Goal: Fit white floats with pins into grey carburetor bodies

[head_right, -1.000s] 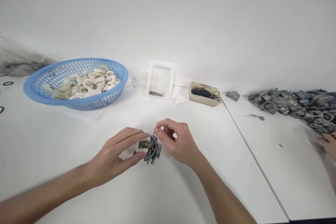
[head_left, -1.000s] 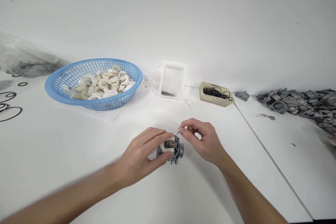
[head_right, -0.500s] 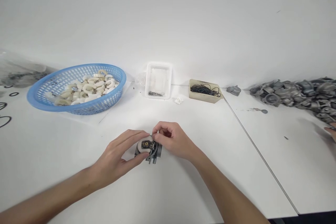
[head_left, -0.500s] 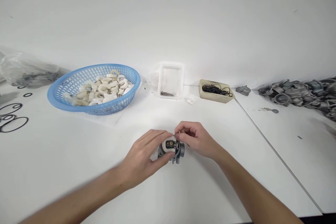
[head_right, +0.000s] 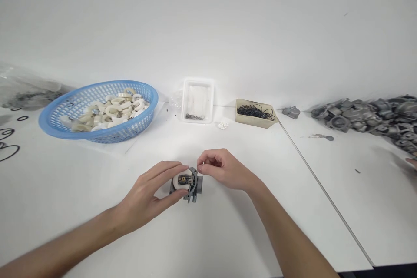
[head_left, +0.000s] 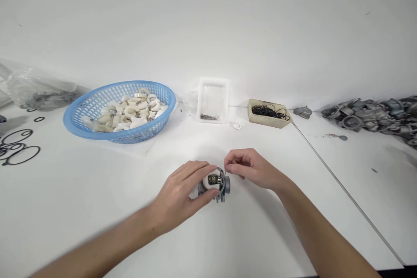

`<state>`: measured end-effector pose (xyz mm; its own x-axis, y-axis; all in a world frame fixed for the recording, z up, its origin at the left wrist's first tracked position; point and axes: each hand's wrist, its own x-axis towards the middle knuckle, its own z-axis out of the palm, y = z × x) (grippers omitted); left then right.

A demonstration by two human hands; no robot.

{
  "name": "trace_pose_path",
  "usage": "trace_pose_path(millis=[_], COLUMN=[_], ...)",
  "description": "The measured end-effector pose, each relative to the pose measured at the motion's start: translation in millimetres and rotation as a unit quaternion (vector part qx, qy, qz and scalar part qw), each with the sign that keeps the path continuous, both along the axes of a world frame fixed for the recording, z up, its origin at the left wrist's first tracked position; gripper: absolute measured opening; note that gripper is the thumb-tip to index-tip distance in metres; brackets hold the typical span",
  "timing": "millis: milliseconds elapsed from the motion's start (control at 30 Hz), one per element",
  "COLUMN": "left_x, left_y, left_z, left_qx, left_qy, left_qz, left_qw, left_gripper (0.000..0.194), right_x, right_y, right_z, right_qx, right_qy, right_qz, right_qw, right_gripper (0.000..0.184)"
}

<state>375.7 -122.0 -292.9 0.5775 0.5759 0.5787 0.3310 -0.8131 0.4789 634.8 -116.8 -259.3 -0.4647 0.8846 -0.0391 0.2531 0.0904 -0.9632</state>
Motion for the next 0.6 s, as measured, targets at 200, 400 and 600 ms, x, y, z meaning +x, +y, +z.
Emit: trace_pose_path(millis=[200,400,600], left_x=[-0.4,-0.9,-0.2], left_y=[1.2,-0.3,-0.3], left_z=[0.4,-2.0,-2.0], left_qx=[0.008,0.0,-0.014], left_qy=[0.003,0.002,-0.004], left_qz=[0.001,-0.004,0.002], left_qw=[1.0,1.0,1.0], left_gripper=[0.034,0.036,0.038], right_x=[-3.1,-4.9,-5.5], right_y=[1.3,1.3,3.0], right_z=[-3.2,-5.3,-7.0], right_qx=[0.006,-0.028,-0.064], right_qy=[-0.005,0.017,0.046], right_qz=[-0.009,-0.005,-0.008], right_qw=[1.0,0.999,0.997], right_gripper=[0.023,0.022,0.021])
